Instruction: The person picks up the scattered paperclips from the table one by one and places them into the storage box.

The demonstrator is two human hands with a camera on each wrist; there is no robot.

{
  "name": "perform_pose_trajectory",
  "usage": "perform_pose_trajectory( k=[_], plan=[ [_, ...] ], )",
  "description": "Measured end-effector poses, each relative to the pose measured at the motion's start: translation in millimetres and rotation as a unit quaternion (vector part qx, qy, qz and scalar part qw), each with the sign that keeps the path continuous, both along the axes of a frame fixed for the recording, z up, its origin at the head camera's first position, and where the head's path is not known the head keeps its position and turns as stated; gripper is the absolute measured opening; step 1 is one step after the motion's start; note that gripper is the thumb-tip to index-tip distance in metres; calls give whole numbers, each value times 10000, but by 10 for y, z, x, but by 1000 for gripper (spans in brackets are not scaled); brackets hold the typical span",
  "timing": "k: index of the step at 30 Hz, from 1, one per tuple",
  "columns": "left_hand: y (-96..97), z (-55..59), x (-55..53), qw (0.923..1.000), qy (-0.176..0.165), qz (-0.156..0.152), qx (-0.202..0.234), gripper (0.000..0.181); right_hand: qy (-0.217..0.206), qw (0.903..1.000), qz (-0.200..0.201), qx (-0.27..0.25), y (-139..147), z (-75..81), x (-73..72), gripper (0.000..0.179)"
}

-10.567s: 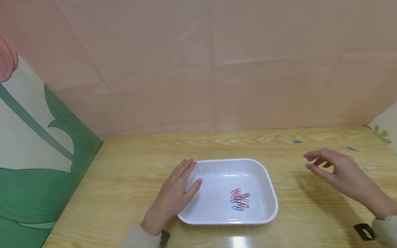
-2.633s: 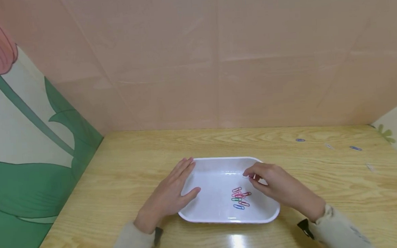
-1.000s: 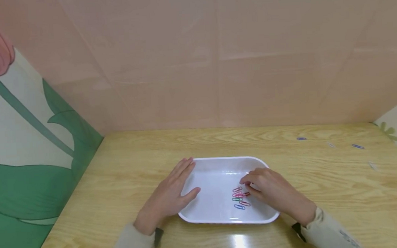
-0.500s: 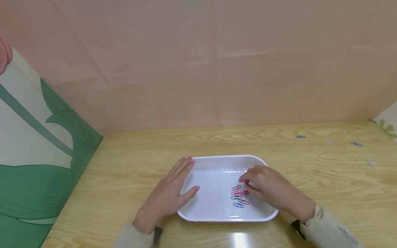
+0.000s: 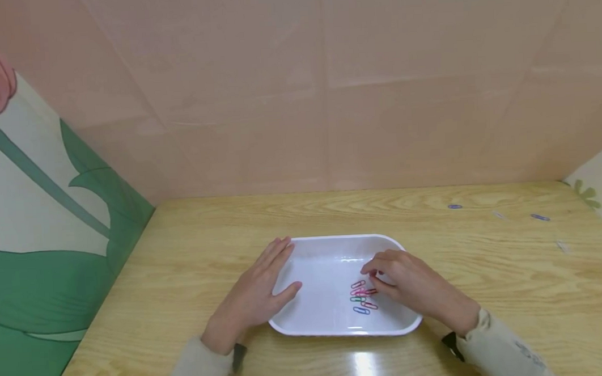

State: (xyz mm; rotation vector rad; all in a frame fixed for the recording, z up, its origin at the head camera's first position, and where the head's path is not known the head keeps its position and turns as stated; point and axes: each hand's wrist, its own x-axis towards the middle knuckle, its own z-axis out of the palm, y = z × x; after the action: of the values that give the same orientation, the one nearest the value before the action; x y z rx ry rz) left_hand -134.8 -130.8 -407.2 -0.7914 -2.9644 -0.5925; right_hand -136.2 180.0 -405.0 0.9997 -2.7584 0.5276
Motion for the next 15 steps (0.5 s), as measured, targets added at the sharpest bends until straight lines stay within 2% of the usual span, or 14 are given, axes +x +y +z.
perform_pose_trajectory(
  k=[9,15],
  plan=[
    [2,0,-5,10000,-15,3,-26,75,7,9992,185,-351,31,20,-15,15],
    [-7,8,2,10000,-13,-4,11,75,-46,9985,99,-538,59,91,-3,16]
  ],
)
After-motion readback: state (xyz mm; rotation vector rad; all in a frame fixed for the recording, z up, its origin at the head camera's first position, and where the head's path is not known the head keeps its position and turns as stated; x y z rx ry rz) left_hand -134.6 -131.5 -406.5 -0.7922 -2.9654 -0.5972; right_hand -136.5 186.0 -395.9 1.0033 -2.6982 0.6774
